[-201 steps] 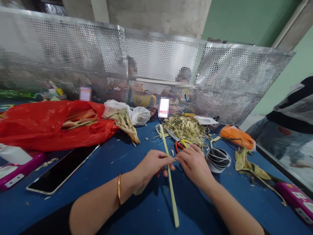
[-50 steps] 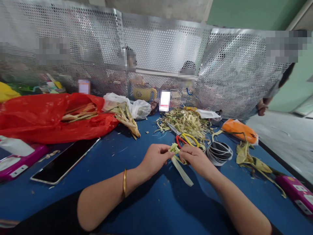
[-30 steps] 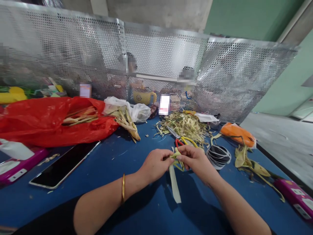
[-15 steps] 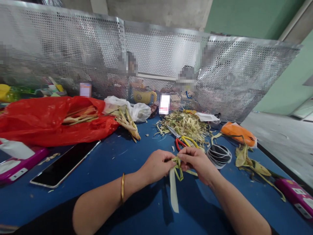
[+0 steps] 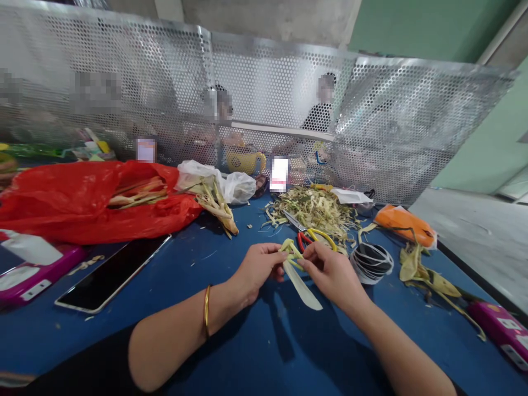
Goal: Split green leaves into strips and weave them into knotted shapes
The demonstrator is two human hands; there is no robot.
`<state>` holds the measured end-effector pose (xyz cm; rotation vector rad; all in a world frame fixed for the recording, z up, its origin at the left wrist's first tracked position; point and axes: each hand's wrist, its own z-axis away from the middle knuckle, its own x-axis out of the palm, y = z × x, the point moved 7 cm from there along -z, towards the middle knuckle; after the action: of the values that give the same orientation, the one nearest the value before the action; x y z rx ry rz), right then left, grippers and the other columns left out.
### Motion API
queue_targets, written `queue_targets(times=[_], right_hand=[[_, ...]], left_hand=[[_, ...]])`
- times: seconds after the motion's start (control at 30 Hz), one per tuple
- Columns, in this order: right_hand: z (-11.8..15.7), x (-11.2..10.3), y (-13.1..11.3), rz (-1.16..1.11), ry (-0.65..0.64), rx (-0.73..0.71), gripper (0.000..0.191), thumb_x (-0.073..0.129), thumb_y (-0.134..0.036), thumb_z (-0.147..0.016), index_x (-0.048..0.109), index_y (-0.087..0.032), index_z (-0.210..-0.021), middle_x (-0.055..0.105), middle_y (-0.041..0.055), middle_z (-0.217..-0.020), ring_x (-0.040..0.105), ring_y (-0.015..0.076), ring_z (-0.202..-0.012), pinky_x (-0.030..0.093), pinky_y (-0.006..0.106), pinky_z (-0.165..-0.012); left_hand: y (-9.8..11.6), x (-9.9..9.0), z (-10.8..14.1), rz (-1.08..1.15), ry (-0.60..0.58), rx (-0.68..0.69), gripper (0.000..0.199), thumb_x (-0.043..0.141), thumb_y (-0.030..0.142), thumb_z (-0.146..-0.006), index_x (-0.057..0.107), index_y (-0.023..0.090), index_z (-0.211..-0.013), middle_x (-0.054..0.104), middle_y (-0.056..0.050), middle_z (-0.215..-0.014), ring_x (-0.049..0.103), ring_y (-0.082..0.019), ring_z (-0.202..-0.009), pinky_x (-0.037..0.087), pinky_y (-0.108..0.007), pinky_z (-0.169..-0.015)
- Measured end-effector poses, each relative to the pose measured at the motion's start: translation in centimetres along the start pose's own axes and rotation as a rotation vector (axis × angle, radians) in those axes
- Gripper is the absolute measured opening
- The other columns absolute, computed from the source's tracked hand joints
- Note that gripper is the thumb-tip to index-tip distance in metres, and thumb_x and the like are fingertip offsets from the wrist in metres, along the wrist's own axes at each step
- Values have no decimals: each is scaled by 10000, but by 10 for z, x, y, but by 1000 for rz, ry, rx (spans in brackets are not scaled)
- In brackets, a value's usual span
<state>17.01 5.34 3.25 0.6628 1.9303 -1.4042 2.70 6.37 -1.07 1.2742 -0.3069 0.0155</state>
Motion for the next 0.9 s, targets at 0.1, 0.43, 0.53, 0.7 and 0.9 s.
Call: queue_targets(times=[0.1, 0.43, 0.53, 0.7, 0.9], right_hand=[[0, 3, 1, -19, 28, -20, 141, 550, -327, -839, 554, -216, -753, 595, -18, -634, 503, 131, -563, 361, 236, -545], [3, -6, -3, 51, 87, 3, 201, 555, -319, -819, 525, -206, -655, 459, -51, -506, 375, 99, -466, 271, 230, -475], [2, -2, -4, 10, 63, -11, 201, 551, -304, -819, 513, -205, -648, 474, -48, -522, 398, 102, -484, 288, 232, -492], [-2, 4, 10, -296, 43, 112, 163, 606, -361, -788, 556, -206, -789, 510, -57, -551, 477, 112, -488, 344, 226, -492], [-2, 16, 10, -512, -233, 237, 361, 645, -500, -725, 582, -165, -605, 474, -47, -516, 342, 74, -475, 245, 221, -457]], left_hand=[[2, 2, 1, -62, -17, 32, 180, 678, 278, -678, 686, 116, -757, 529, 27, -536, 465, -78, -464, 437, -213, -481], [8, 3, 3, -268, -6, 173, 237, 617, 331, -728, 697, 119, -797, 510, 42, -522, 460, -93, -458, 432, -227, -492], [7, 6, 3, -370, -49, 219, 216, 586, 324, -742, 682, 130, -744, 506, 38, -528, 468, -94, -462, 404, -215, -481], [-1, 18, 6, -464, -237, 192, 171, 531, 281, -733, 627, 161, -660, 473, 45, -483, 455, -97, -458, 374, -204, -472], [-4, 27, 13, -443, -368, 65, 149, 567, 295, -684, 569, 164, -613, 476, 41, -503, 453, -90, -452, 400, -207, -467]])
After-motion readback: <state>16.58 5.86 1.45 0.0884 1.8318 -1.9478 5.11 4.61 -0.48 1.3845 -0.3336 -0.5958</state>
